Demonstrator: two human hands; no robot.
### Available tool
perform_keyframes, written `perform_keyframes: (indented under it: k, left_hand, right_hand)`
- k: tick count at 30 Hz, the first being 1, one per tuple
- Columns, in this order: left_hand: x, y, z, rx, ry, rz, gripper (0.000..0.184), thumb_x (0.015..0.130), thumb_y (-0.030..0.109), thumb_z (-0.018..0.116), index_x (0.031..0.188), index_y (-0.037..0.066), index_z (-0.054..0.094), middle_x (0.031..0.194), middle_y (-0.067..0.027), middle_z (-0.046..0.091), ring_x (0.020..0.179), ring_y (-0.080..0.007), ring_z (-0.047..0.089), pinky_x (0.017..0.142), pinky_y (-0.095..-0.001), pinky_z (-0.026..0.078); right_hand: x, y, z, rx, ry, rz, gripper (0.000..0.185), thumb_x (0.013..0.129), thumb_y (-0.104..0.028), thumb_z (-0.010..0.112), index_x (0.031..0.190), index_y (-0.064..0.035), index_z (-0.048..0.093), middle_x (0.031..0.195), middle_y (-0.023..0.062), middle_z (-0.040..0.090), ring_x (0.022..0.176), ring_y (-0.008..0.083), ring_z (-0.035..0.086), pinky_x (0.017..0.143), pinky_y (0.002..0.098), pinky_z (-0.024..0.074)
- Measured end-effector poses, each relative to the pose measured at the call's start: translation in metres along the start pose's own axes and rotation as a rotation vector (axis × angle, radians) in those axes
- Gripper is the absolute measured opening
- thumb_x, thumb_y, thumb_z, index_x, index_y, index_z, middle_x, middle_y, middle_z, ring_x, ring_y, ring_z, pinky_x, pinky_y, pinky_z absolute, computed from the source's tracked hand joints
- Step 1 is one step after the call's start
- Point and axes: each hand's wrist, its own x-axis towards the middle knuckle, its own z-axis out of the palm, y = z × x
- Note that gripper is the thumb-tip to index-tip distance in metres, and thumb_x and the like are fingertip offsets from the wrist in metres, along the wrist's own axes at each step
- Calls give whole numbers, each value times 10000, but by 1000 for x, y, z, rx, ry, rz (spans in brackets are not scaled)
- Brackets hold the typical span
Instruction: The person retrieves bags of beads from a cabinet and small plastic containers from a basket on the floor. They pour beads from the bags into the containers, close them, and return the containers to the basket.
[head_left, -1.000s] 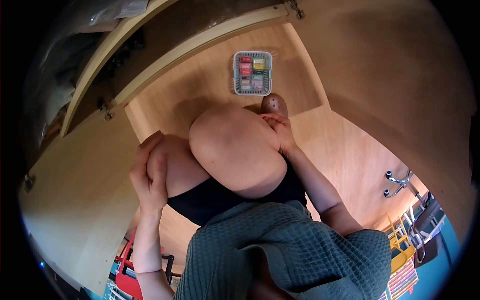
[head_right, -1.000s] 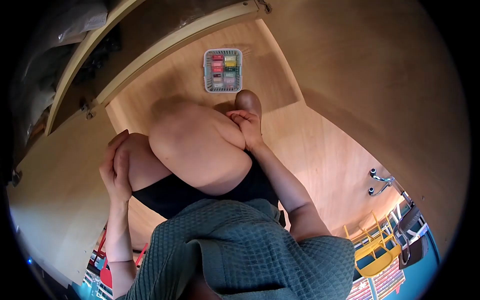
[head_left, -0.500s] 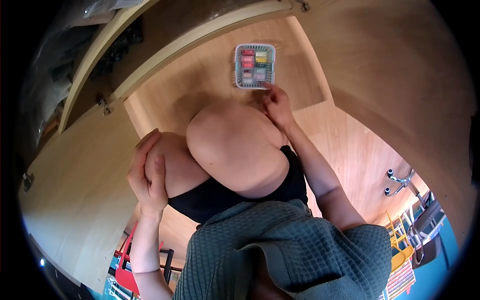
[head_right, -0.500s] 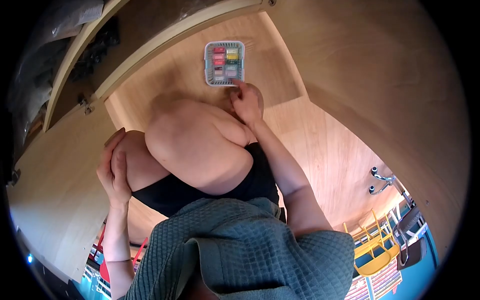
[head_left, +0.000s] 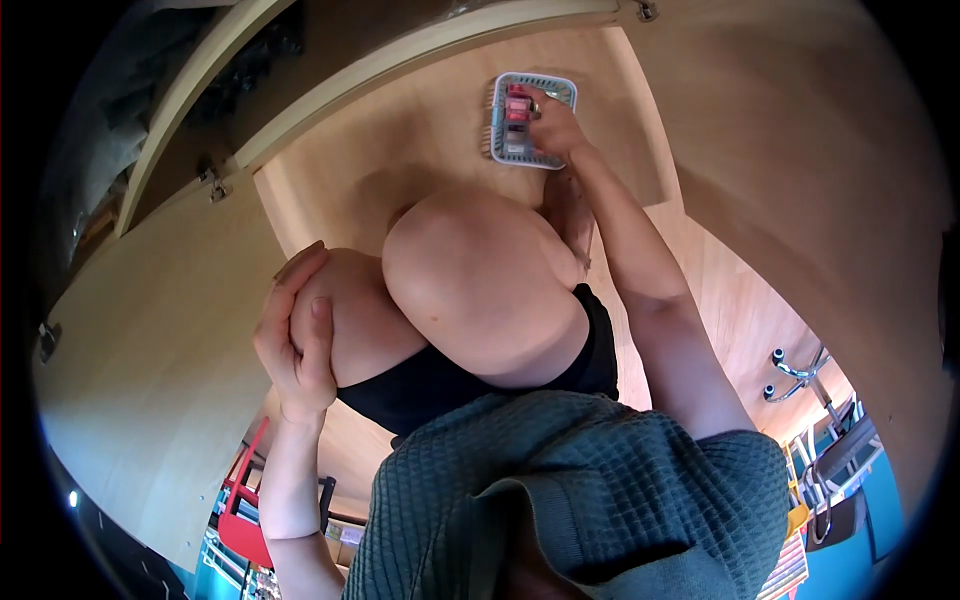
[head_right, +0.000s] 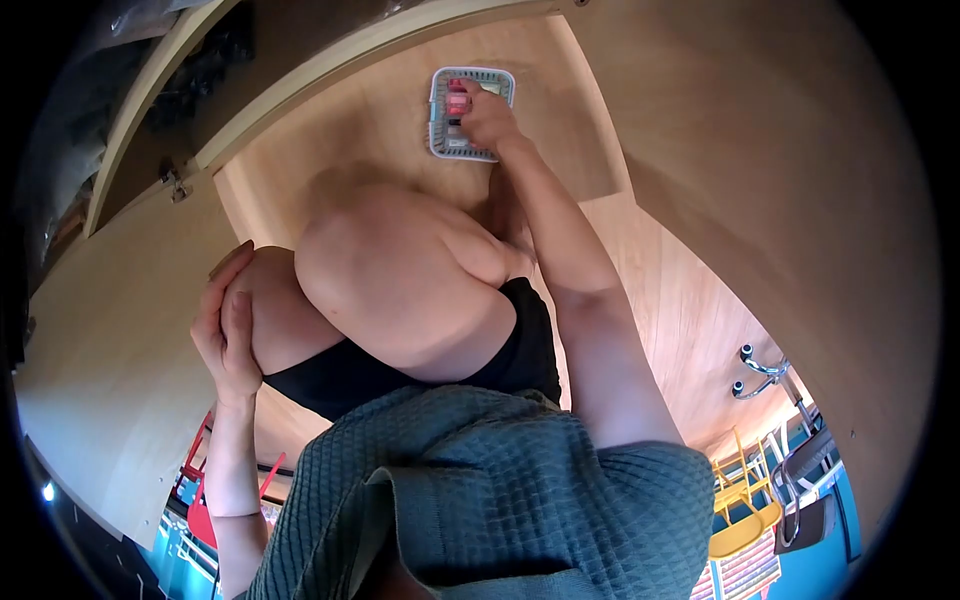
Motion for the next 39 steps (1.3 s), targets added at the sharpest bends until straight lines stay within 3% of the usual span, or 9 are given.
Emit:
perform_keyframes:
  k: [1, 4, 10, 16, 19, 20, 23, 32, 39]
  left_hand:
    - [0, 0, 0, -4, -1, 0, 396, 962, 229, 540, 1219, -57, 634, 1249, -221, 650, 1212, -344, 594, 1076, -405, 412]
    - [2, 0, -1, 0, -12, 18, 396, 960, 229, 542, 1219, -57, 634, 1251, -219, 651, 1213, -339, 594, 1078, -405, 411]
    - [0, -1, -1, -22, -6, 4, 393, 963, 227, 540, 1222, -54, 632, 1253, -215, 650, 1210, -328, 596, 1075, -400, 413]
    - [0, -1, -1, -27, -3, 12, 388, 961, 219, 544, 1224, -51, 632, 1246, -211, 654, 1210, -325, 596, 1073, -395, 415]
    - [0, -2, -2, -11, -8, 15, 385, 956, 208, 543, 1226, -53, 629, 1247, -212, 654, 1209, -326, 597, 1071, -391, 419]
    - [1, -2, -2, -17, -8, 14, 385, 954, 204, 543, 1227, -54, 628, 1246, -212, 654, 1208, -326, 598, 1070, -391, 420]
    - [1, -2, -1, -31, -8, 11, 383, 949, 191, 546, 1230, -55, 626, 1246, -213, 654, 1207, -327, 599, 1068, -390, 423]
    - [1, -4, -3, -51, -11, 4, 373, 948, 178, 566, 1232, -57, 626, 1244, -209, 658, 1205, -314, 603, 1069, -386, 425]
    - [0, -4, -2, -61, -1, -22, 367, 968, 191, 558, 1234, -53, 629, 1246, -202, 662, 1199, -309, 606, 1063, -382, 430]
  right_hand:
    - [0, 5, 2, -60, 31, -64, 699, 807, -74, 589, 1488, -147, 448, 1088, 227, 707, 953, 326, 715, 845, 408, 564]
    - [4, 24, 10, -104, 8, -38, 714, 776, 46, 532, 1448, -195, 518, 986, 161, 703, 649, 210, 676, 564, 341, 567]
    - [-9, 24, 2, 32, -14, -90, 581, 807, 31, 544, 1337, -190, 631, 801, 105, 664, 559, 179, 613, 548, 340, 540]
    - [-12, 19, -3, 130, 43, -40, 401, 880, -4, 544, 1235, -122, 688, 762, 80, 671, 554, 145, 626, 521, 317, 533]
    - [-1, 35, -6, 122, 253, -57, 389, 755, -30, 632, 1115, -124, 743, 912, 156, 736, 832, 267, 721, 757, 362, 575]
    - [7, 38, -8, 157, 309, -65, 348, 720, -38, 662, 1053, -94, 745, 878, 148, 732, 820, 259, 720, 740, 347, 572]
    - [13, 50, -17, 284, 282, -37, 283, 701, -60, 671, 970, -100, 750, 867, 140, 729, 815, 268, 713, 731, 365, 565]
    - [18, 24, -23, -317, 128, -244, 156, 734, -104, 667, 866, -125, 748, 851, 115, 723, 812, 282, 700, 735, 377, 555]
    - [41, 47, -30, -137, 67, -192, 136, 765, -109, 683, 879, -120, 757, 875, 107, 732, 825, 268, 699, 758, 365, 559]
